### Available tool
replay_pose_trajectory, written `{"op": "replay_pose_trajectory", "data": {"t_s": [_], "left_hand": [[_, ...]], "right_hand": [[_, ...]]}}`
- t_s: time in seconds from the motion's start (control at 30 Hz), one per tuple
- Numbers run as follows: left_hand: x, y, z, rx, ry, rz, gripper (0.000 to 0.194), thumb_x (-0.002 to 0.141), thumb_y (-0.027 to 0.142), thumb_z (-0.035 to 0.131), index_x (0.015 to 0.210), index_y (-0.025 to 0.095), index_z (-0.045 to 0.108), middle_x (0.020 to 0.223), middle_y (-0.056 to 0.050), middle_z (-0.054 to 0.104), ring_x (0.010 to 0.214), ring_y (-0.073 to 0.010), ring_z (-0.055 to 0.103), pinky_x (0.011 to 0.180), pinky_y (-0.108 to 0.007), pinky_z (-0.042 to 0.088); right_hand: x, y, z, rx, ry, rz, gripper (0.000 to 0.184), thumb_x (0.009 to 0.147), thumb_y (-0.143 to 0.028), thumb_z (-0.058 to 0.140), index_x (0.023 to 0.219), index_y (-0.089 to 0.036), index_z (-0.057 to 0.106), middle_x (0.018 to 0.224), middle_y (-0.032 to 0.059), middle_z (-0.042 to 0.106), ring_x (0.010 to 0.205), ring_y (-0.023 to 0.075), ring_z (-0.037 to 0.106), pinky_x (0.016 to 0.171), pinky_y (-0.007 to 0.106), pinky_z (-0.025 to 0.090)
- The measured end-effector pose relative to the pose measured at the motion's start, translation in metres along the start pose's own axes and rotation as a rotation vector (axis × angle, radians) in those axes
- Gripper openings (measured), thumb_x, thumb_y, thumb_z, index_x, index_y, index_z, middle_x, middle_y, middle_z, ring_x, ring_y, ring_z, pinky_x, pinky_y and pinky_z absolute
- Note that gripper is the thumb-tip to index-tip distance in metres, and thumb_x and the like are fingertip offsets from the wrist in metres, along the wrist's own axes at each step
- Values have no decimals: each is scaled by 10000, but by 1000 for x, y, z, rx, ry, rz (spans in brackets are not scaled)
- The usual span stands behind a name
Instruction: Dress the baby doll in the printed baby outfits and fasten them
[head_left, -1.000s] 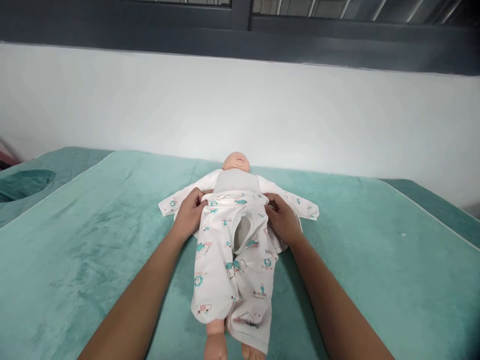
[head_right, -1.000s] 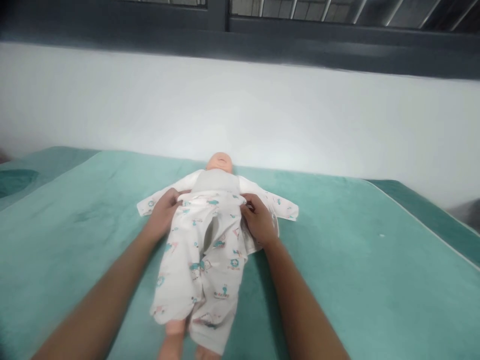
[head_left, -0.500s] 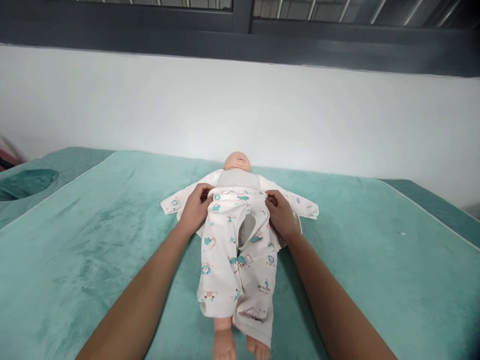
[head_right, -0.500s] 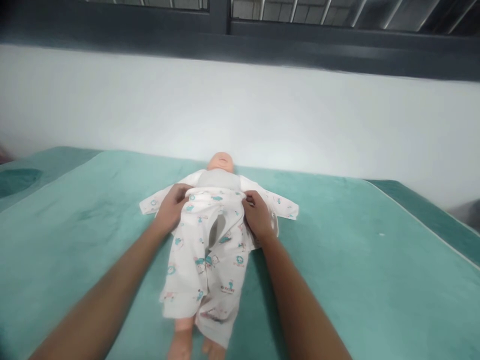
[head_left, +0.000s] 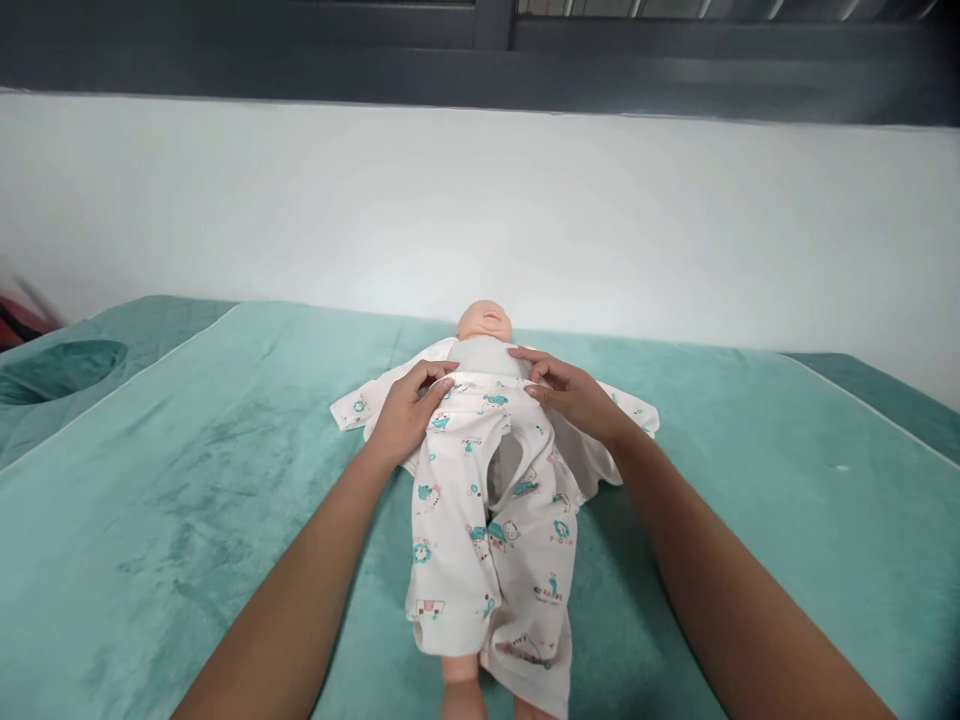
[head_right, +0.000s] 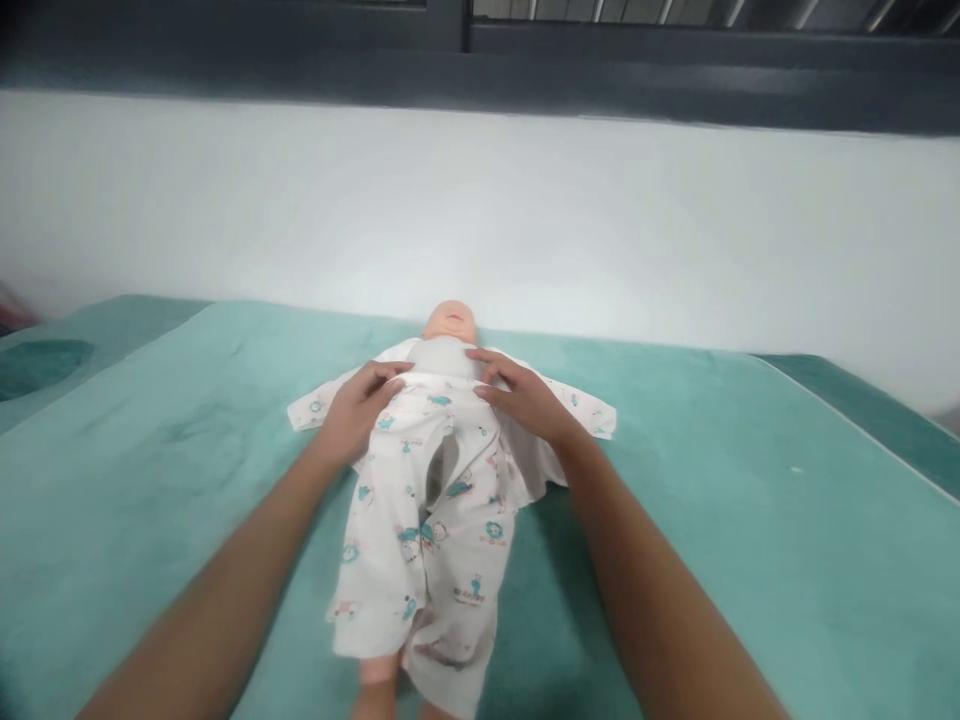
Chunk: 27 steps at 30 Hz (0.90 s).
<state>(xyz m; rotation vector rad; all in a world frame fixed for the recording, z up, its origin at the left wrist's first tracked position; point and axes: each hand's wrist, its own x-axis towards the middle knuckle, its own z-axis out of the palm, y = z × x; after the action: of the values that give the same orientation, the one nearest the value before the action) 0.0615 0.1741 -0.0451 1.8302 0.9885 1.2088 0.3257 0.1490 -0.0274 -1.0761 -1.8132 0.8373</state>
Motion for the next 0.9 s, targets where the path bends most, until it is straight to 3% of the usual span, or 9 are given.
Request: {"op": "replay_pose_trajectory", "data": {"t_s": [0.13, 0.2, 0.3, 0.37, 0.43, 0.6, 0.73, 0.9], "left_hand": [[11, -1, -1, 131, 83, -68, 221, 937, 433, 493, 839, 235, 513, 740, 29, 560, 705, -160, 510, 662, -275, 392], [20, -5, -1, 166, 111, -92, 222, 937, 432, 480, 838, 235, 507, 707, 34, 515, 676, -158, 480, 631, -270, 367], [35, -11, 0, 205, 122, -129, 202, 928, 404, 482, 825, 232, 502, 704, 31, 536, 683, -167, 501, 635, -278, 363], [41, -15, 2, 231, 123, -164, 179, 920, 371, 490, 809, 231, 494, 658, 37, 530, 651, -170, 502, 628, -286, 353], [43, -16, 5, 259, 144, -191, 153, 919, 344, 485, 811, 234, 489, 606, 47, 498, 604, -170, 484, 613, -291, 335], [35, -17, 14, 306, 232, -142, 102, 908, 319, 506, 849, 237, 518, 700, 21, 582, 666, -183, 537, 647, -299, 366], [33, -21, 15, 286, 232, -89, 45, 872, 272, 556, 869, 228, 550, 844, -13, 651, 805, -201, 602, 744, -315, 429], [35, -28, 14, 376, 208, -24, 98, 883, 207, 508, 952, 225, 575, 991, -53, 639, 927, -223, 594, 827, -351, 450]], "right_hand": [[13, 0, 4, -65, -19, 10, 212, 914, -402, 551, 799, -244, 468, 1462, 81, 517, 1322, 274, 474, 992, 443, 383], [21, 2, 9, -130, 29, 19, 192, 924, -382, 516, 806, -249, 444, 1348, 71, 609, 1224, 259, 542, 957, 425, 390], [35, 2, 12, -287, 140, 69, 179, 909, -345, 501, 782, -250, 416, 998, 31, 694, 939, 228, 602, 811, 363, 410], [45, 2, 13, -394, 191, 115, 172, 889, -326, 507, 768, -250, 411, 777, -6, 616, 739, 197, 540, 689, 326, 378], [54, 5, 14, -439, 221, 145, 171, 872, -309, 513, 753, -249, 407, 685, -29, 529, 655, 176, 470, 634, 312, 340], [55, 21, 24, -254, 382, 183, 169, 840, -326, 556, 746, -241, 444, 742, -27, 566, 699, 170, 499, 676, 313, 379], [47, 27, 29, -106, 420, 166, 153, 800, -362, 616, 777, -227, 547, 923, 8, 663, 844, 188, 588, 815, 342, 438], [45, 22, 30, -94, 434, 155, 181, 799, -394, 596, 855, -222, 612, 1032, 49, 663, 973, 210, 592, 907, 369, 448]]}}
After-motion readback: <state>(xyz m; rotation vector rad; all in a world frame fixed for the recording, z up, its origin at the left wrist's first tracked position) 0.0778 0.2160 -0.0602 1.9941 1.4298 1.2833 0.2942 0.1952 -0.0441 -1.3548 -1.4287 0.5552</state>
